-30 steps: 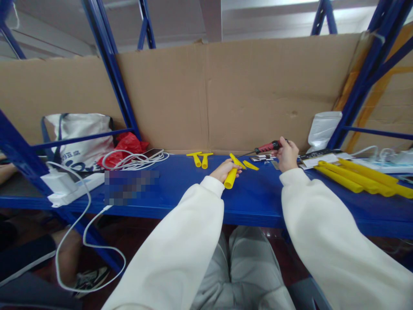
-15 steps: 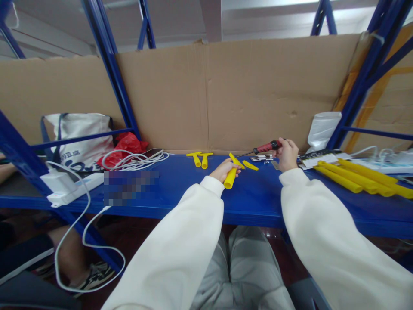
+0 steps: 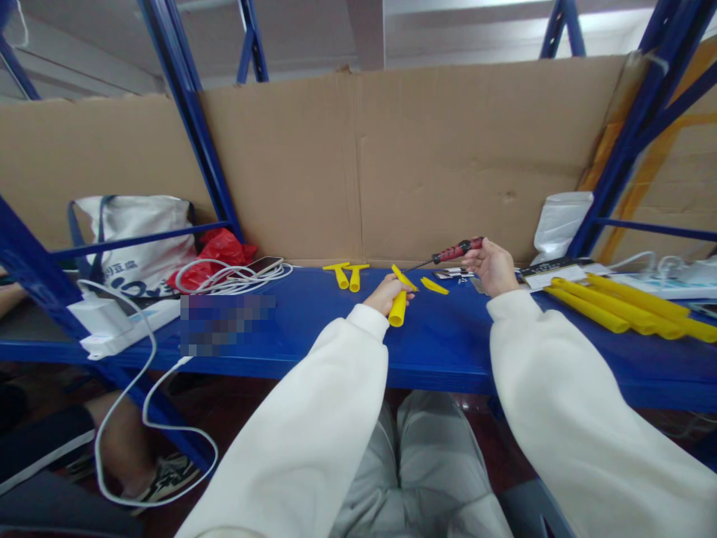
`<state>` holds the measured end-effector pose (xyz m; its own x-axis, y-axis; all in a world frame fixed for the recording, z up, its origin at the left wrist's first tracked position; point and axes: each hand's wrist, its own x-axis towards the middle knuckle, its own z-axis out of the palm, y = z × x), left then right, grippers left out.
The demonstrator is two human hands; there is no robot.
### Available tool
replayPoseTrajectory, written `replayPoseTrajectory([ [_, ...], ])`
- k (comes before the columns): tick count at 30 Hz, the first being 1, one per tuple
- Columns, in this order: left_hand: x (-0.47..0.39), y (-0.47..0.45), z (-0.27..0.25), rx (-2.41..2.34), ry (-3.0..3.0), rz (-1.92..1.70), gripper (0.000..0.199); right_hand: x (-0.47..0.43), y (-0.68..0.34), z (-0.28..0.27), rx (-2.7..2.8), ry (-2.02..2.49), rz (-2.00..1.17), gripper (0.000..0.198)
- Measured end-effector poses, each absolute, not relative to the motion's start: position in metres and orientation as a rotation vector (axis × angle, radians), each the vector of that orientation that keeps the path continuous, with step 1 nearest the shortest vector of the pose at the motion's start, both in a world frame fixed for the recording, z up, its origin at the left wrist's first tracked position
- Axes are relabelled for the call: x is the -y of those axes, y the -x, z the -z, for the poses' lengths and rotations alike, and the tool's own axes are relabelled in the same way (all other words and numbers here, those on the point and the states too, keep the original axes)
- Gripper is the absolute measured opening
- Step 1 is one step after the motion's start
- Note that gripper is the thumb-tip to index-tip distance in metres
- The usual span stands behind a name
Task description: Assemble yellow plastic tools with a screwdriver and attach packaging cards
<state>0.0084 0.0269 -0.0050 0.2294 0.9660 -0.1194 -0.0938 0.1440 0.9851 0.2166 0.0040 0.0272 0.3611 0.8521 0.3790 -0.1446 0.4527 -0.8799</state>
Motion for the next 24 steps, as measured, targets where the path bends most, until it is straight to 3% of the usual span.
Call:
replayPoseTrajectory([
  [11,-0.025,-0.009,0.004,-1.020,-1.146,-1.008,0.057,-0.018,-0.224,-0.018,0.829,0.906,-0.612,0.048],
  [24,-0.026,-0.008,0.004,-1.068,-1.184,-1.000,0.060,-0.005,-0.216,-0.027,0.883,0.743,-0.782,0.038],
])
